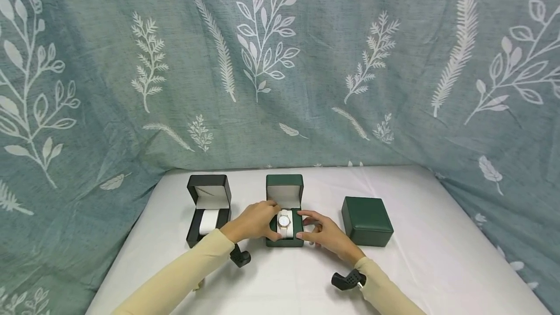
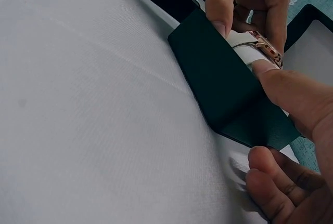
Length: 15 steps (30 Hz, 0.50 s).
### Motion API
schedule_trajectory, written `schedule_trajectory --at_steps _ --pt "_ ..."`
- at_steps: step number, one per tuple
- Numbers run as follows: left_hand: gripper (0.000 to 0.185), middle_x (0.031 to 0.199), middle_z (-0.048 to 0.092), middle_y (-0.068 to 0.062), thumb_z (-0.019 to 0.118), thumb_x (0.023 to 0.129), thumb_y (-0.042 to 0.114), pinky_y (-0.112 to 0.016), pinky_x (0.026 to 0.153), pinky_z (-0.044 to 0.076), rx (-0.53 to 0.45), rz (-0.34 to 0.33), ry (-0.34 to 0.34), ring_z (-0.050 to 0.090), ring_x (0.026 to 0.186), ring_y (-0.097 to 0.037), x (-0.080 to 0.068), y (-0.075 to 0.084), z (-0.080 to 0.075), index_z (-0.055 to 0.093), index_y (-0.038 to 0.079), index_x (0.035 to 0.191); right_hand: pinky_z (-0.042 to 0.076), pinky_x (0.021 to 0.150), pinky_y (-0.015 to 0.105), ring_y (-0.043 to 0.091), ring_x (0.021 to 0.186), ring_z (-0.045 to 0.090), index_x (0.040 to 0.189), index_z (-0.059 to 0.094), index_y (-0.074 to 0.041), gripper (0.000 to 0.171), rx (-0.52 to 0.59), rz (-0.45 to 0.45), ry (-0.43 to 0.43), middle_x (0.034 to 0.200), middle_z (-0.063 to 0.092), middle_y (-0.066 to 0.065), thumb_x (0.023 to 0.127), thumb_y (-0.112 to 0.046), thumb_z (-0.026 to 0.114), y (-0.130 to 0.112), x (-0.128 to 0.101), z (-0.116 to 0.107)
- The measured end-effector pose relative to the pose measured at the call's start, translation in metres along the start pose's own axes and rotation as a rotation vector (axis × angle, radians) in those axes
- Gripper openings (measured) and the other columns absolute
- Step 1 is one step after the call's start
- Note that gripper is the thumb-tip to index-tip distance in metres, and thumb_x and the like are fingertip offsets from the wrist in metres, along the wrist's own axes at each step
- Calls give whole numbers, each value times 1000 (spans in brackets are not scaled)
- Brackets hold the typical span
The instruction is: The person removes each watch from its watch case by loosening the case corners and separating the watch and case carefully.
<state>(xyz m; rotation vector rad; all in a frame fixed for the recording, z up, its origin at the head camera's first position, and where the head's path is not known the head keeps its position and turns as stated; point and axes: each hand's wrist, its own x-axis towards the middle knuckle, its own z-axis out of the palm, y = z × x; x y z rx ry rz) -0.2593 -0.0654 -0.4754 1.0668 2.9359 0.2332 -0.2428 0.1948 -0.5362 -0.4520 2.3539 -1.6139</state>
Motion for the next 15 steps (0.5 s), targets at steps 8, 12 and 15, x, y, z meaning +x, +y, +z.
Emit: schedule_trajectory --at_steps 8,12,15 --pt "74 134 64 -10 88 80 47 -38 93 54 -66 28 33 65 114 -25 -1 -6 7 65 5 136 51 60 34 23 73 58 149 54 -28 69 16 -5 -3 133 58 14 87 -31 85 -2 -1 1" --pt "69 125 68 -7 88 80 45 -33 88 55 -95 68 56 67 104 -19 0 -9 10 67 4 132 50 59 33 22 72 56 149 54 -26 70 24 8 11 133 58 14 87 -29 86 -1 -2 2" --pt "61 110 70 -1 90 79 41 -28 78 53 -118 83 70 63 87 -11 0 -11 10 69 6 124 50 59 33 22 73 56 149 54 -27 70 19 8 9 133 59 13 87 -30 86 -1 0 3"
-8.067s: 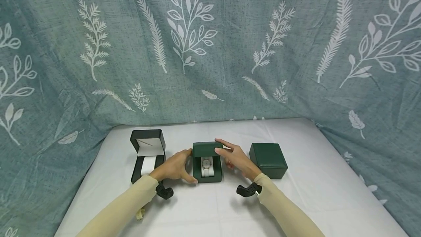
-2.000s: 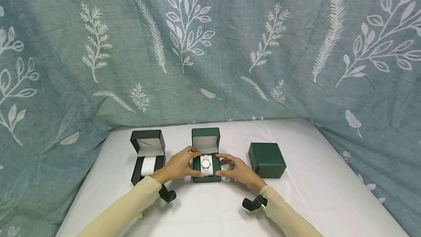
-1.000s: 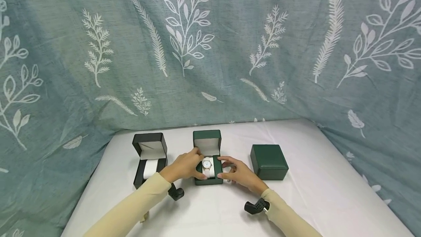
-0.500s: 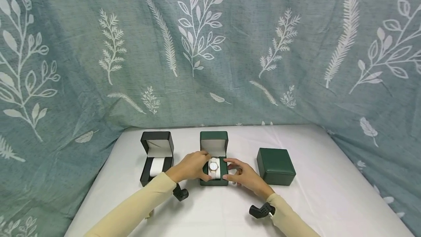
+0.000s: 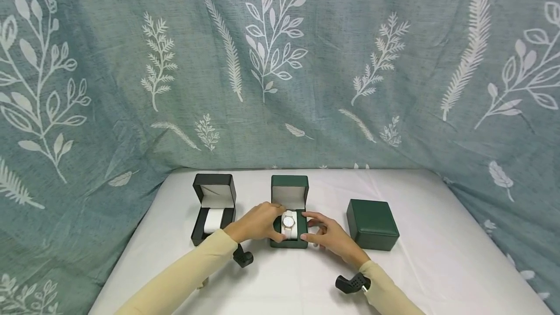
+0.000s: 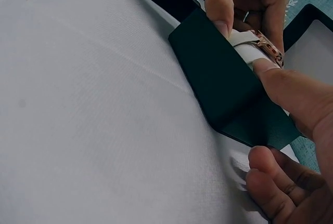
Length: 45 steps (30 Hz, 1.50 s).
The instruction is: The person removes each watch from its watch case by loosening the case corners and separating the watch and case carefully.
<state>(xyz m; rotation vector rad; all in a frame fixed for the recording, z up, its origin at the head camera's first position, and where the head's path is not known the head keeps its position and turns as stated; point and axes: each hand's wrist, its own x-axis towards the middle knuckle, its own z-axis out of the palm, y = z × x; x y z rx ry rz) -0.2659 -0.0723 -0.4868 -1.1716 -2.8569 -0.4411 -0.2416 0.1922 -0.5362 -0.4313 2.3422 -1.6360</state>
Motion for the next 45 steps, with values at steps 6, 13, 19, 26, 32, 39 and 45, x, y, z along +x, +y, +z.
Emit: schedule_trajectory --at_steps 6,13,19,26,32,39,45 --pt "56 101 72 0 91 77 38 -24 70 50 -51 20 1 57 76 -6 4 -2 -2 70 5 119 51 60 34 23 75 59 149 55 -28 69 -18 -13 -4 132 59 13 87 -31 85 0 1 -2" --pt "65 116 74 -6 90 78 37 -23 81 53 -130 -1 -6 66 93 -7 6 -6 0 68 2 129 51 61 34 23 74 58 148 55 -28 68 -11 -4 -9 132 58 13 87 -31 85 0 0 -3" --pt "64 117 73 -5 90 78 33 -24 83 52 -203 -20 32 67 95 -10 1 -7 -3 67 3 130 51 61 35 24 75 59 149 54 -27 69 -16 0 -4 132 58 13 87 -30 85 1 1 0" --pt "66 120 72 -7 91 77 32 -25 87 53 -231 2 78 69 102 -14 -2 -6 -8 66 1 129 51 61 34 22 75 59 147 56 -27 68 -21 8 -3 129 59 14 87 -31 86 -3 2 0" --pt "58 108 72 0 91 75 28 -21 77 50 -256 31 95 68 88 -16 -5 -4 -9 68 4 123 51 55 36 25 69 60 144 60 -22 64 -55 -19 24 129 61 14 86 -29 87 -13 -1 -2" --pt "54 99 70 4 91 73 27 -20 67 46 -269 28 113 64 77 -19 -7 -3 -9 69 7 119 50 55 32 20 69 59 145 59 -25 70 -176 -134 83 133 58 11 83 -32 89 -27 -3 -5" --pt "55 98 70 4 90 74 28 -20 65 45 -266 19 121 55 69 -7 -11 -3 -11 69 7 120 52 60 32 17 70 62 152 50 -25 85 -219 -216 21 138 57 11 78 -34 91 -36 2 -3"
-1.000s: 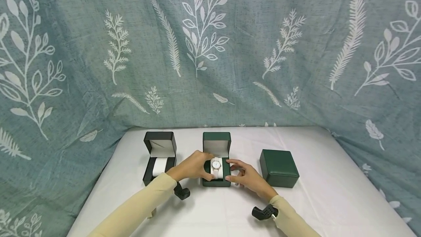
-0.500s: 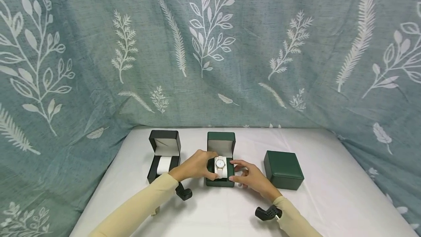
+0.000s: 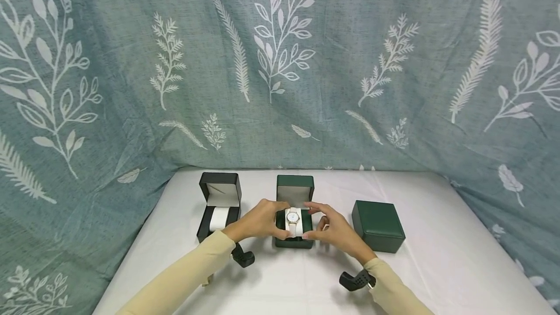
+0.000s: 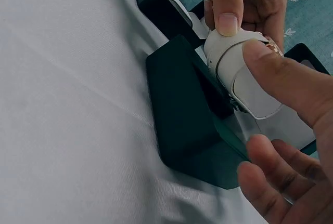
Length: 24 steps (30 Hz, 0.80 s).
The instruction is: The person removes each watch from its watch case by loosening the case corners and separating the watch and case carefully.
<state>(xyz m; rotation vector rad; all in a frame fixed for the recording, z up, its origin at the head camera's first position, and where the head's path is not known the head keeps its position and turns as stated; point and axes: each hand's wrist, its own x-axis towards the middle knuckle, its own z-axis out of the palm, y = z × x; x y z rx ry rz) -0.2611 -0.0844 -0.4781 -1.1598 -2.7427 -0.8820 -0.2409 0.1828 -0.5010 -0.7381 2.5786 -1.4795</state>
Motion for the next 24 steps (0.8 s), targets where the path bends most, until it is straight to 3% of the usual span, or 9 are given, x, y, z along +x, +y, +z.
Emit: schedule_trajectory --at_steps 9,16,20,23,24 --pt "54 99 72 3 89 77 30 -22 66 44 -47 3 -11 53 66 -8 -6 1 -5 69 10 124 54 61 34 21 73 65 157 43 -28 93 40 -6 -97 145 50 11 78 -33 92 -7 5 8" --pt "57 92 73 -7 88 80 27 -21 55 36 -107 6 -28 37 52 -2 -6 3 -7 68 8 129 54 59 33 21 74 66 158 42 -28 93 64 -16 -108 146 49 6 79 -33 91 -10 5 12" --pt "56 89 72 -9 88 79 29 -21 55 37 -106 8 -27 38 53 -1 -4 5 -5 68 9 128 53 59 32 23 72 65 156 45 -25 89 57 -22 -105 110 68 8 81 -32 90 -9 3 12" --pt "57 87 72 -8 88 80 31 -21 55 37 -100 13 -23 39 53 -1 -3 5 -3 68 9 128 53 60 31 22 70 63 155 47 -22 86 32 -32 -92 79 67 7 81 -35 90 -8 2 11" --pt "57 86 71 -8 88 80 31 -21 54 38 -104 17 -20 40 53 -2 -2 6 -3 68 10 129 53 60 32 21 70 63 154 48 -21 85 30 -39 -85 78 67 6 82 -35 89 -9 1 10"
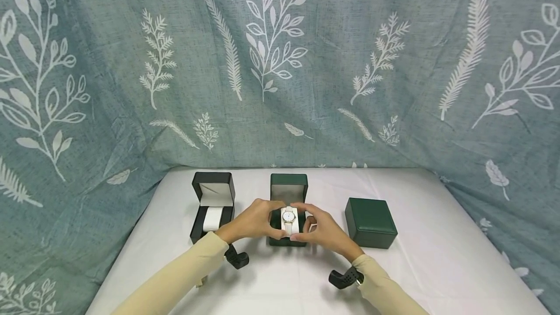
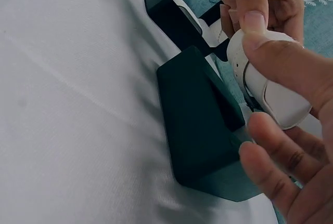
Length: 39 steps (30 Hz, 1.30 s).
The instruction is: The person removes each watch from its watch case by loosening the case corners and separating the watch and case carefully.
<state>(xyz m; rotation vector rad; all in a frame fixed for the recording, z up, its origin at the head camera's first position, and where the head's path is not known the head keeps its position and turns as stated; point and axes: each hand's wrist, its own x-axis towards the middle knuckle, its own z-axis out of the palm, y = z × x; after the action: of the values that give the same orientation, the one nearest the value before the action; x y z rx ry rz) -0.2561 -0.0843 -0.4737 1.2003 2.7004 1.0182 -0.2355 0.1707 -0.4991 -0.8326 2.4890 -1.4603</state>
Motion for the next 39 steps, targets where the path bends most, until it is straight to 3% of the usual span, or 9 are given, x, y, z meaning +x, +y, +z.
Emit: schedule_trajectory --at_steps 7,17,22,27,30,34,39 --pt "64 69 64 -2 87 82 41 -21 49 39 -4 -11 5 44 50 -3 -1 -1 -2 65 16 136 54 59 34 21 70 63 151 50 -30 80 25 8 29 77 66 6 81 -38 89 -2 -2 -2" --pt "74 66 63 0 87 81 49 -22 49 41 -3 -26 28 47 51 -4 -4 -3 0 63 14 142 52 58 32 24 72 61 150 50 -35 78 109 45 17 85 65 12 83 -35 89 3 -2 -2" --pt "75 56 55 6 85 83 47 -21 48 39 -23 -54 41 45 48 -3 -5 -3 1 60 12 145 54 61 35 24 77 63 155 44 -30 87 142 36 -5 101 63 15 82 -30 90 1 -1 -1" --pt "74 57 54 4 84 85 47 -22 48 38 -53 -50 46 43 48 -4 -6 -2 2 59 11 146 55 61 37 19 78 61 157 41 -27 91 169 21 -14 113 57 15 81 -26 91 0 -1 1" --pt "75 57 54 3 83 85 47 -22 48 37 -62 -45 47 43 49 -4 -6 -2 2 59 9 146 56 61 38 18 76 60 157 41 -26 91 178 20 -14 108 58 15 81 -25 91 -1 -1 2" --pt "78 56 50 5 83 86 48 -22 49 37 -93 -55 40 42 48 -3 -7 -1 1 58 5 146 57 63 47 27 72 63 158 40 -26 91 227 28 -24 94 63 17 82 -22 90 -1 -1 4" --pt "81 53 46 7 82 87 46 -22 48 36 -118 -61 19 39 46 -4 -7 2 -1 54 1 148 57 66 53 40 79 69 158 39 -25 88 272 33 -25 106 68 16 85 -21 88 -2 -1 5"
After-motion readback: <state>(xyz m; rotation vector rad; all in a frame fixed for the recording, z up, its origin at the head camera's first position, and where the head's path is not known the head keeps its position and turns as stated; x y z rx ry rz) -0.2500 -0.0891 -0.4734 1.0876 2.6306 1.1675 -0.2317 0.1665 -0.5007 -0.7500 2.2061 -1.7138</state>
